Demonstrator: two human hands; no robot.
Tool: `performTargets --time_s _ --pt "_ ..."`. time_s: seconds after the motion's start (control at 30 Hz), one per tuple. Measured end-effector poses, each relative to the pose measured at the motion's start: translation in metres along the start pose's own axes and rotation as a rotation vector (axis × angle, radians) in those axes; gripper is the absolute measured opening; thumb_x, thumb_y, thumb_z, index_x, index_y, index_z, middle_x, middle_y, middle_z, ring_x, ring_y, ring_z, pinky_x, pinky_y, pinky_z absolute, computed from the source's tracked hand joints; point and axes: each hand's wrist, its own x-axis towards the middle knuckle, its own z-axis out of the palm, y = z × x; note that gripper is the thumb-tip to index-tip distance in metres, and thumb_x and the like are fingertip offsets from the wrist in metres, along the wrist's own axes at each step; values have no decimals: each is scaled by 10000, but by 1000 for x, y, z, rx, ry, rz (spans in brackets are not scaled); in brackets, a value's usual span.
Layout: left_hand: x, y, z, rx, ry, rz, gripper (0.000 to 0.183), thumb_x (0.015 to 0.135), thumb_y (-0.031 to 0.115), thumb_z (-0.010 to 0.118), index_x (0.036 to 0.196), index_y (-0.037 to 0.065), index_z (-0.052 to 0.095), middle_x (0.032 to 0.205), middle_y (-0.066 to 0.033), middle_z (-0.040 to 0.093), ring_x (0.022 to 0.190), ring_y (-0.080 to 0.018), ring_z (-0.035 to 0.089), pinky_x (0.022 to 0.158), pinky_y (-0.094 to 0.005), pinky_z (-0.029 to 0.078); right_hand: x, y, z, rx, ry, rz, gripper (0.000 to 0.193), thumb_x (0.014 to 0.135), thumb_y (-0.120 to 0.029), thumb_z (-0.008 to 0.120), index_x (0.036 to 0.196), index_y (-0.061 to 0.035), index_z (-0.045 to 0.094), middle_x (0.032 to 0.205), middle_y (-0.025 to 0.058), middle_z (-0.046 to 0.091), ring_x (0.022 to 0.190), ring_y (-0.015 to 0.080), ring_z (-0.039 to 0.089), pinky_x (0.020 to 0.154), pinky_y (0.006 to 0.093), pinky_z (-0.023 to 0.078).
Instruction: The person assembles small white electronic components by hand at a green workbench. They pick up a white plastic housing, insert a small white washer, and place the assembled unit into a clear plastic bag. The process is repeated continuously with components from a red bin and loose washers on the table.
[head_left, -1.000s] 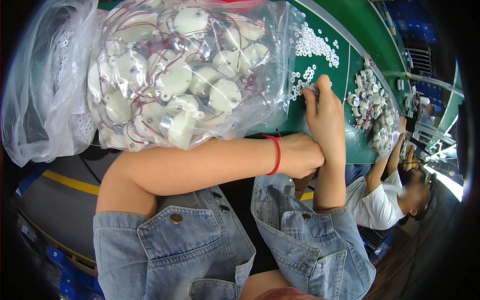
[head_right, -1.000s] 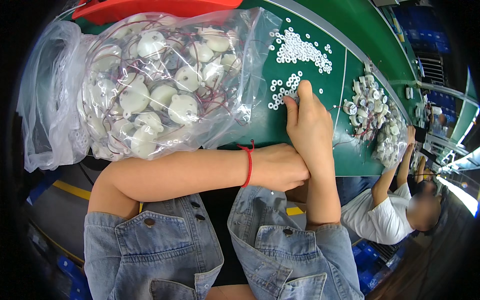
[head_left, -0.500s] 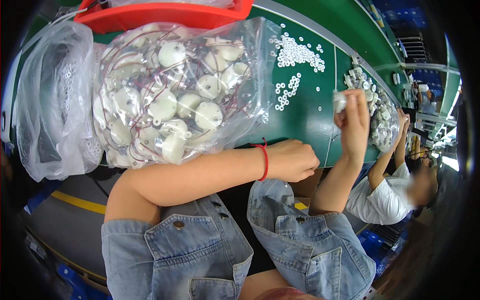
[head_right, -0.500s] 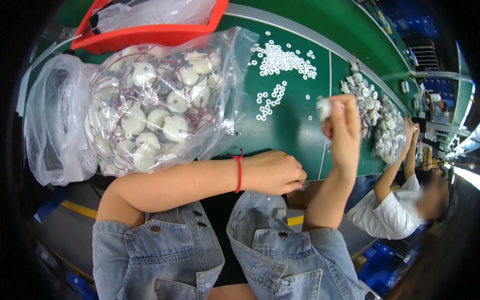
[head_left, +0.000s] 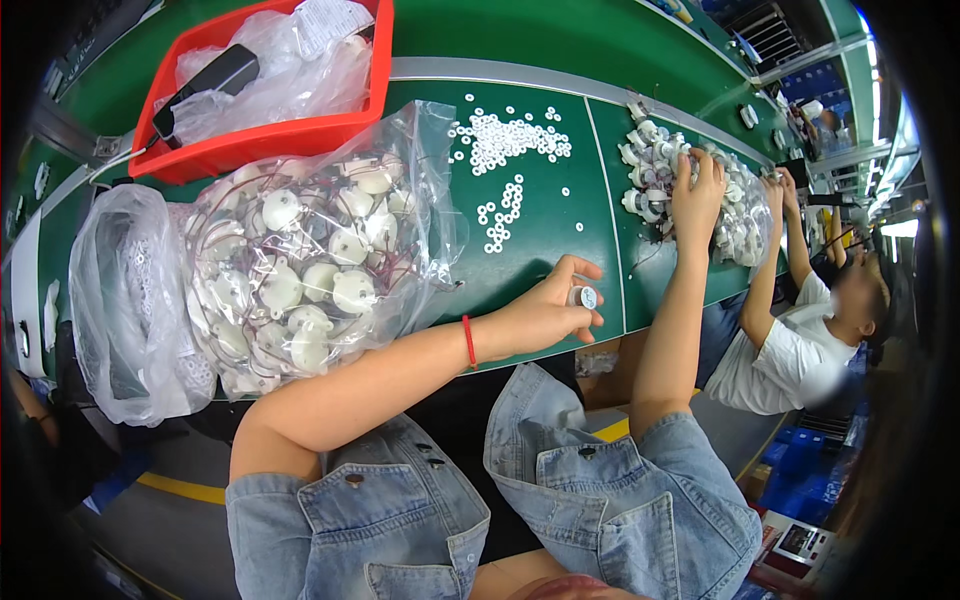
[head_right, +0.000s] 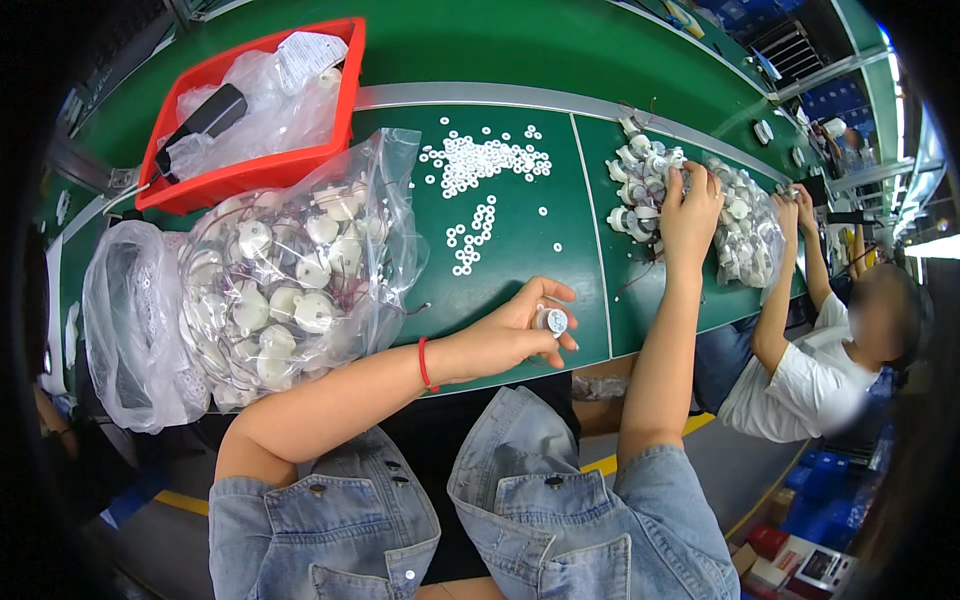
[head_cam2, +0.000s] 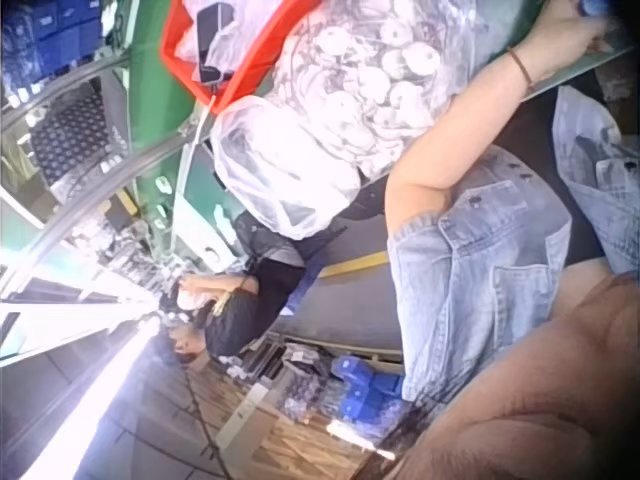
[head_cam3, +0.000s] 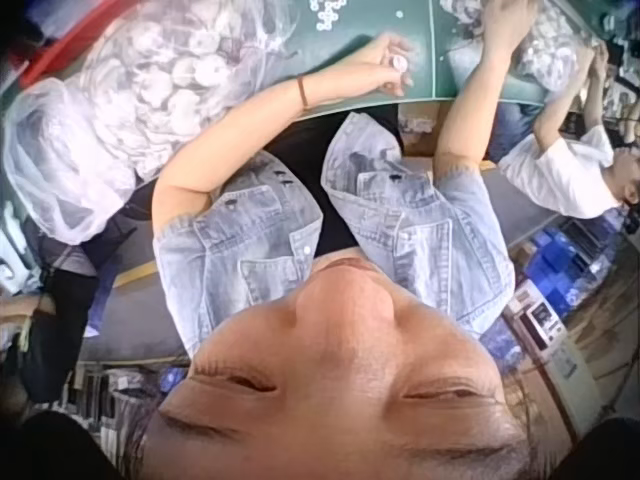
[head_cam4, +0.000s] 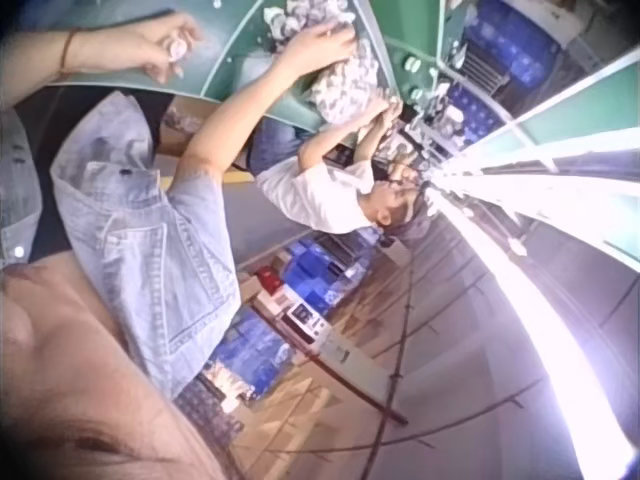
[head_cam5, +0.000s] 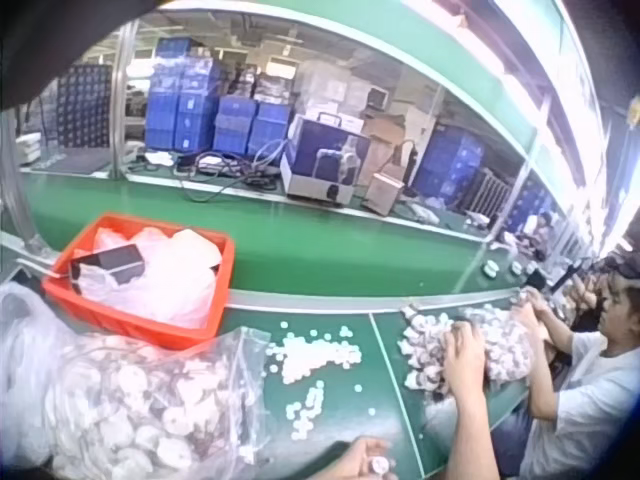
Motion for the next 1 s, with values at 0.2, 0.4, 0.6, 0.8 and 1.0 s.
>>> performTargets --time_s 0.2,0.4,0.6,0.8,1.0 --pt "1 4 1 -76 -66 87 372 1004 138 521 1321 12 374 1237 -150 540 974 -202 644 841 -327 554 -2 -3 -3 39 -150 -48 322 837 -168 695 1122 -39 616 1149 219 586 1067 392 553 908 450 449" --pt "2 10 -1 -109 8 125 387 1009 223 535 1296 -21 447 1173 -158 614 809 -157 662 713 -290 571 -18 -34 -42 155 -184 3 383 874 -144 669 1219 1 585 1204 236 576 1109 369 571 944 413 453" --pt "-3 17 3 -34 133 258 416 1032 322 479 1342 44 491 939 -49 621 638 -66 570 553 -207 480 -66 -109 -103 655 -544 179 332 886 -117 660 1193 -7 595 1119 108 603 1044 221 575 910 351 435" --pt "-3 15 3 -54 237 353 465 1037 357 459 1418 90 463 804 48 492 548 -14 297 474 -207 253 -106 -137 -76 1371 -541 540 423 928 -129 652 1289 -1 472 1109 79 580 1002 116 562 800 245 458" --pt "4 5 5 163 380 607 426 1058 302 410 1404 58 456 817 33 429 602 -20 347 513 -183 294 -109 -130 -64 1436 -476 563 330 927 -45 628 1224 -12 488 1177 97 576 1021 134 576 825 255 481"
